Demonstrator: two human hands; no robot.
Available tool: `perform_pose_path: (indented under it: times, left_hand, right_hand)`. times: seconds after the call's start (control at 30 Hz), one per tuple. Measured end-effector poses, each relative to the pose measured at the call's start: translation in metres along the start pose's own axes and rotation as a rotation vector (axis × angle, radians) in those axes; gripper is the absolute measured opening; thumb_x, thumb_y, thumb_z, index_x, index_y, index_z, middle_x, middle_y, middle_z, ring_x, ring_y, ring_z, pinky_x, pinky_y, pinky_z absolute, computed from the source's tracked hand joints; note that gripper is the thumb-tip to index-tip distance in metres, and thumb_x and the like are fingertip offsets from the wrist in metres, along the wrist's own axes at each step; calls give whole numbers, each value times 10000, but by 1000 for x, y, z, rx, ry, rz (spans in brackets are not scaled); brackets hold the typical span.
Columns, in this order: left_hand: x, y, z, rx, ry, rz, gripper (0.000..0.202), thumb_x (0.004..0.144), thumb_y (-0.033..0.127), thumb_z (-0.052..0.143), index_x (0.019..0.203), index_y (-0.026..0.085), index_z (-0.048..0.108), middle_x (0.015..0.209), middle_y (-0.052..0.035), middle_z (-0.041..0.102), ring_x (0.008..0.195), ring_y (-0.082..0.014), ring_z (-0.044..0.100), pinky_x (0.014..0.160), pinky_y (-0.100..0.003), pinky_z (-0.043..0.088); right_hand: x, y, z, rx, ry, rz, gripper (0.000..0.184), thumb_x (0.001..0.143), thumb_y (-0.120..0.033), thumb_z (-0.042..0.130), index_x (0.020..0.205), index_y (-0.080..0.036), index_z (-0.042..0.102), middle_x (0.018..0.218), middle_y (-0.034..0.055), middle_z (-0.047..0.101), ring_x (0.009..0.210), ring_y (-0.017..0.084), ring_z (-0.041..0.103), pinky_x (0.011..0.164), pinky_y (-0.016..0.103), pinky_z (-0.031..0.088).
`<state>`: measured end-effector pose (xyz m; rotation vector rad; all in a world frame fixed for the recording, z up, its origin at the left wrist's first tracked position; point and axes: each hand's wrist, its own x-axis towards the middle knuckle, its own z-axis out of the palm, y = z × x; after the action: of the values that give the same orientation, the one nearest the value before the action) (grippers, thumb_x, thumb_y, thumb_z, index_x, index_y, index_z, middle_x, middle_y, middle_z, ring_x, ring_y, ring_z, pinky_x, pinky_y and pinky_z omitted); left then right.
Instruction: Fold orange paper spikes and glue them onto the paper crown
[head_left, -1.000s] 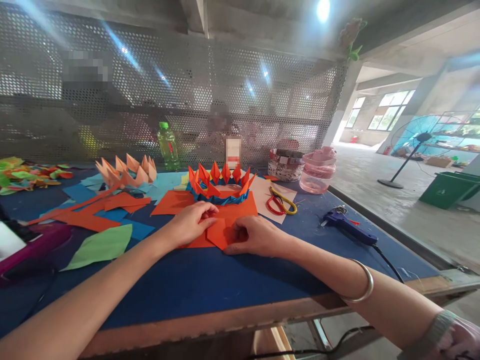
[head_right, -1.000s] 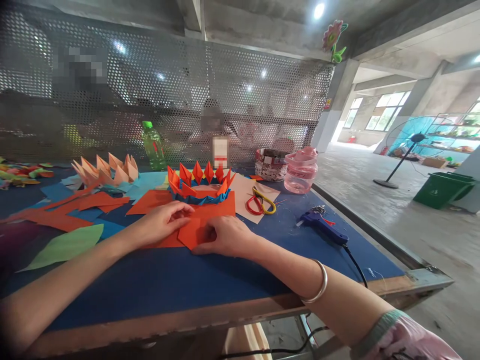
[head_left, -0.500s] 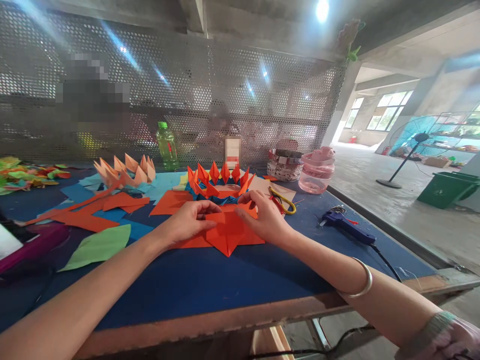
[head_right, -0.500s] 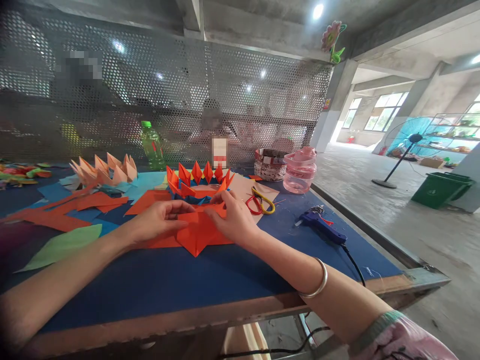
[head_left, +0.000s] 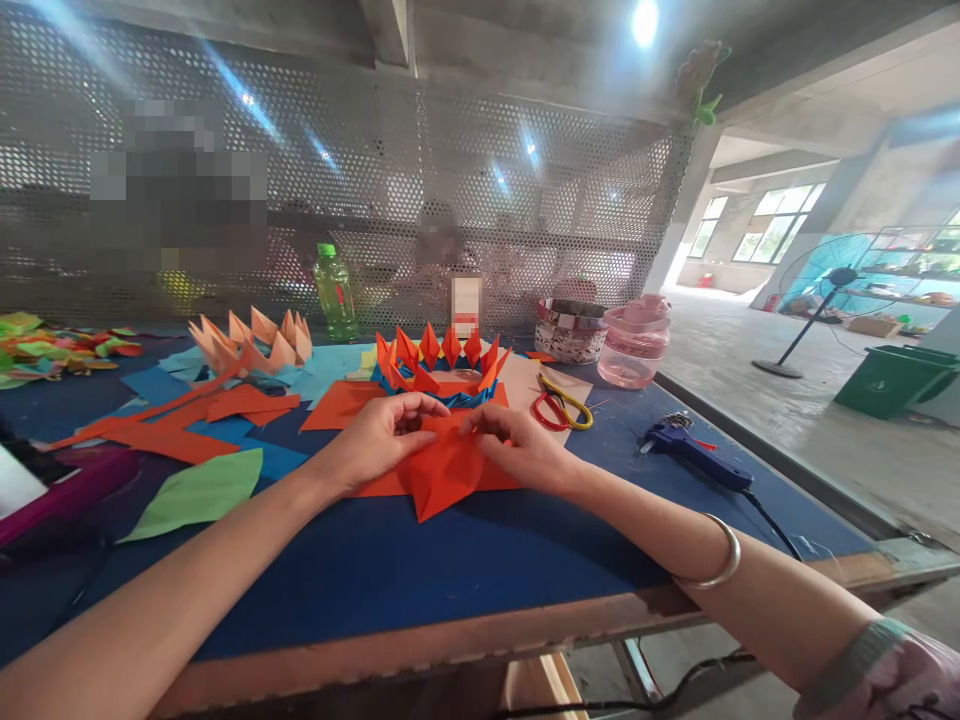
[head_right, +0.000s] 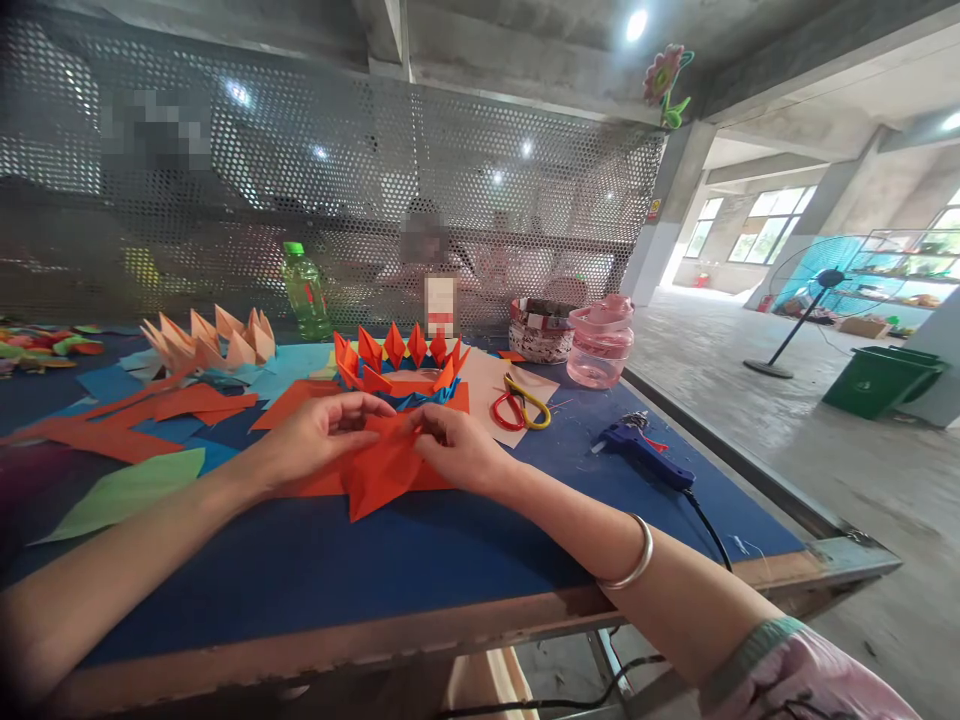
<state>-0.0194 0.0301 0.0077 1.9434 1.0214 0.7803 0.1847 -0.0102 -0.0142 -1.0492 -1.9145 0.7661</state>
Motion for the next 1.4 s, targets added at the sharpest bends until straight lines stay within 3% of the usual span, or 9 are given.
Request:
perform_pose_path:
  times: [0.17, 0.3, 0.5, 0.67, 0.87, 1.03, 1.17, 1.3, 1.4]
  left_hand:
    - [0, 1, -1, 41, 22, 63, 340, 691, 366, 608, 969, 170, 618, 995, -69, 682, 875, -206, 622, 811, -365, 482]
    - [0, 0, 0, 77, 60, 111, 345, 714, 370, 603, 1000, 178, 607, 996, -67, 685, 870, -203, 626, 804, -366, 500]
    - [0, 2, -7, 256, 309, 208, 293, 767, 340, 610, 1003, 166, 609, 1030, -76, 675, 859, -192, 613, 780, -327, 491]
    - [-9, 10, -4, 421, 52, 162, 204, 811, 367, 573, 774, 191, 669, 737, -10, 688, 658, -160, 590, 636, -281, 448]
    - [-14, 11, 0, 478, -291, 143, 180, 760, 380, 642, 769, 203, 671, 809, -8, 675, 723, -171, 607, 650, -272, 436]
    - [-13, 10, 1, 559, -282, 185, 223, 742, 414, 677, 799, 200, 649, 831, -11, 651, 754, -184, 591, 673, -282, 420]
    - [-14, 9, 4, 583, -263, 207, 279, 751, 471, 666, 790, 197, 622, 823, -17, 637, 741, -190, 577, 659, -287, 409]
    - [-15, 8, 9, 597, -232, 236, 288, 751, 469, 667, 810, 195, 601, 803, -13, 622, 725, -189, 559, 649, -291, 396]
    - [-16, 9, 10, 532, -253, 234, 183, 788, 380, 634, 791, 198, 612, 775, -4, 610, 709, -176, 553, 636, -282, 394]
  right_hand:
    - [-5, -15, -2, 59, -144, -35, 382, 684, 2, 378, 884, -141, 670, 893, 21, 696, 831, 133, 614, 774, 252, 451]
    - [-6, -12, -1, -106, -85, -178, 215, 782, -88, 547, 917, -165, 696, 911, 28, 727, 818, 141, 641, 791, 261, 479]
    - [-2, -1, -7, -504, 53, -356, 127, 855, -228, 636, 904, -188, 746, 811, 35, 727, 813, 163, 619, 774, 266, 439]
    - [-4, -3, -6, -705, -58, -333, 145, 852, -274, 655, 863, -201, 780, 676, 21, 639, 701, 153, 554, 689, 266, 397]
    - [-5, -4, -7, -603, -207, -334, 121, 831, -267, 672, 899, -208, 754, 758, 16, 623, 737, 144, 554, 719, 255, 413]
    - [-1, 1, -17, -515, -200, -286, 248, 727, -227, 753, 941, -140, 664, 940, 64, 658, 906, 193, 584, 827, 299, 447]
    - [1, 3, -18, -519, -200, -258, 132, 734, -66, 671, 841, -141, 652, 872, 56, 671, 867, 180, 594, 815, 291, 450]
    - [-2, -1, -10, -499, -218, -277, 23, 803, -180, 680, 804, -164, 663, 829, 35, 661, 812, 157, 597, 764, 264, 444]
    - [-5, -5, -8, -472, -247, -285, 97, 820, -258, 685, 793, -167, 663, 827, 30, 652, 785, 146, 589, 765, 264, 433]
